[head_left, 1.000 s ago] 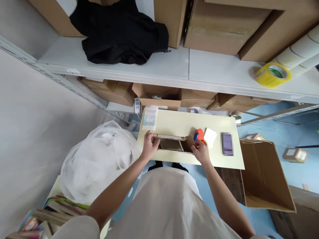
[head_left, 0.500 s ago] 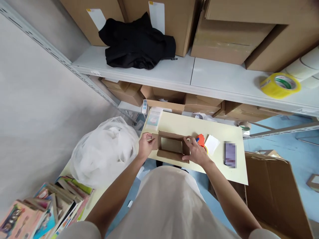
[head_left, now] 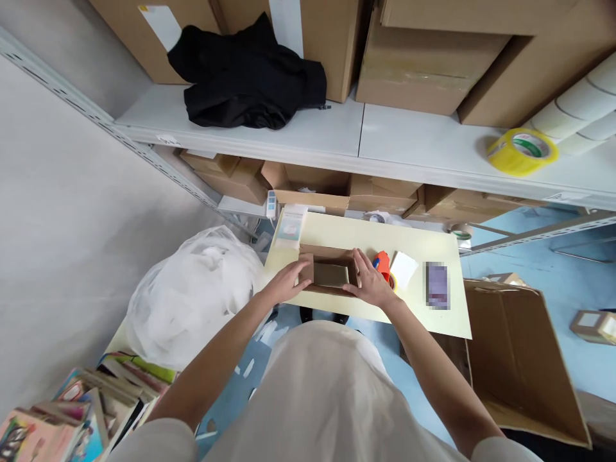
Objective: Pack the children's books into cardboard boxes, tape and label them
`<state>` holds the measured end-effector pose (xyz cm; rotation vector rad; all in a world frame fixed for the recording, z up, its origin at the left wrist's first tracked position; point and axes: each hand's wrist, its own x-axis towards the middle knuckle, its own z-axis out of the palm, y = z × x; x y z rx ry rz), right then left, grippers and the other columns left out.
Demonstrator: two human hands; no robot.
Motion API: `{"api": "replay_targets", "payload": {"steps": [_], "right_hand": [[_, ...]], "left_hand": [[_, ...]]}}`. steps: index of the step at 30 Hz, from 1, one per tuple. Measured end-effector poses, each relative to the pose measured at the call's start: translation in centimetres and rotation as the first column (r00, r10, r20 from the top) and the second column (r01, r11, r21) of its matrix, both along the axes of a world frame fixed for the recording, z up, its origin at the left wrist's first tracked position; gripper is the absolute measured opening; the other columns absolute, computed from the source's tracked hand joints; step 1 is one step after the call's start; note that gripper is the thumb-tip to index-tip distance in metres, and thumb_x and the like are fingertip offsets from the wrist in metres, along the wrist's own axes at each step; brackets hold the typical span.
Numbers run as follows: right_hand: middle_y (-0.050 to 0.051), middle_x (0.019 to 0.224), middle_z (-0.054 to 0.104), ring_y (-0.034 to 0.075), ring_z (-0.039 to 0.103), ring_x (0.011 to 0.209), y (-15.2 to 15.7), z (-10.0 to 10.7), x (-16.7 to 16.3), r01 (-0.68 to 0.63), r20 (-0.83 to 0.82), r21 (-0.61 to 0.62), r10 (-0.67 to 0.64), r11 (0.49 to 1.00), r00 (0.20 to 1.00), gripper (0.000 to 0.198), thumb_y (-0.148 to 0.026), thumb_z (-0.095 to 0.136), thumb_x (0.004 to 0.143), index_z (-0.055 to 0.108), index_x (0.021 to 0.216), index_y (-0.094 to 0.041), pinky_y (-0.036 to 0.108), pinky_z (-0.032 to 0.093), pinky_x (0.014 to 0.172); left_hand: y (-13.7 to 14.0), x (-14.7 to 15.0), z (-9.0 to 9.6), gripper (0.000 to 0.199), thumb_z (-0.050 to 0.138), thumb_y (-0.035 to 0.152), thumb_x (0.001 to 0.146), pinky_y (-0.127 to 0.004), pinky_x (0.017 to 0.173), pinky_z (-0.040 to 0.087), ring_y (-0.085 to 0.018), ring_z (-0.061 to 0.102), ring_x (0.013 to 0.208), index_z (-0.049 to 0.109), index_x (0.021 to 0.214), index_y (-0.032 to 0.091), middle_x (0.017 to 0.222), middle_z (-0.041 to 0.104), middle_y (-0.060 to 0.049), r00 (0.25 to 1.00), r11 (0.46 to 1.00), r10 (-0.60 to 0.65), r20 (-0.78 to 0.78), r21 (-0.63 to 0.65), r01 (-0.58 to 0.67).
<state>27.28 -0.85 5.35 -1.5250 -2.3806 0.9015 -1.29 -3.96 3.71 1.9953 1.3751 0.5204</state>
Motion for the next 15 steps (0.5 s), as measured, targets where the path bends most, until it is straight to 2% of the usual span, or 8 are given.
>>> {"api": "replay_targets", "payload": {"steps": [3,6,7,9,12,15], "right_hand": [[0.017,0.149,0.03,0.026,0.061,0.106,-0.6,-0.5,1.5,-0.01,-0.132,-0.004,0.009,1.0,0.991,0.07,-0.038,0.052,0.085,0.02,0.146,-0.022,0.045,0.053,0.086],[0.015,0.141,0.042,0.027,0.052,0.119,-1.2,-1.2,2.5,-0.116,-0.141,0.044,0.121,0.992,0.983,0.048,-0.02,0.045,0.084,0.045,0.132,-0.019,0.046,0.046,0.097],[0.015,0.14,0.043,0.027,0.047,0.125,-1.4,-1.4,2.7,-0.156,-0.116,0.055,0.162,0.986,0.98,0.046,-0.016,0.043,0.082,0.05,0.128,-0.018,0.047,0.043,0.101],[0.015,0.143,0.04,0.03,0.04,0.13,-1.6,-1.6,2.8,-0.218,-0.061,0.049,0.221,0.975,0.973,0.05,-0.012,0.044,0.077,0.054,0.126,-0.016,0.05,0.038,0.104],[0.016,0.15,0.032,0.034,0.037,0.131,-1.8,-1.6,3.0,-0.262,-0.009,0.002,0.262,0.965,0.965,0.058,-0.014,0.052,0.071,0.052,0.129,-0.014,0.052,0.037,0.103],[0.015,0.153,0.026,0.036,0.036,0.13,-2.1,-1.5,3.2,-0.285,0.018,-0.043,0.286,0.958,0.958,0.064,-0.02,0.06,0.067,0.052,0.13,-0.016,0.054,0.038,0.101]], "left_hand": [[0.1,-1.3,-0.1,0.07,0.063,0.052,0.077,-0.044,0.105,0.04,-0.029,0.046,0.129,0.044,0.132,0.014,0.137,0.051,-0.017,0.994,0.994,-0.105,0.024,-0.027,0.105],[-0.2,-1.6,-0.9,0.087,0.077,0.06,0.055,-0.046,0.109,0.037,-0.033,0.04,0.133,0.053,0.124,0.014,0.141,0.046,-0.018,0.983,0.983,-0.185,-0.011,-0.01,0.185],[-0.3,-1.5,-1.3,0.084,0.078,0.06,0.053,-0.046,0.109,0.036,-0.033,0.038,0.134,0.056,0.12,0.014,0.142,0.045,-0.018,0.982,0.982,-0.188,-0.035,-0.004,0.188],[-0.7,-1.0,-2.0,0.069,0.076,0.056,0.06,-0.045,0.109,0.037,-0.031,0.037,0.135,0.061,0.113,0.015,0.142,0.045,-0.017,0.985,0.987,-0.158,-0.065,0.009,0.159],[-1.3,-0.2,-2.6,0.049,0.07,0.047,0.072,-0.044,0.108,0.038,-0.029,0.036,0.136,0.063,0.107,0.015,0.141,0.047,-0.016,0.993,0.993,-0.113,-0.046,0.039,0.115],[-1.6,0.2,-2.8,0.03,0.058,0.039,0.084,-0.044,0.108,0.04,-0.027,0.037,0.136,0.064,0.102,0.016,0.138,0.051,-0.015,0.99,0.989,-0.138,0.011,0.057,0.137]]}}
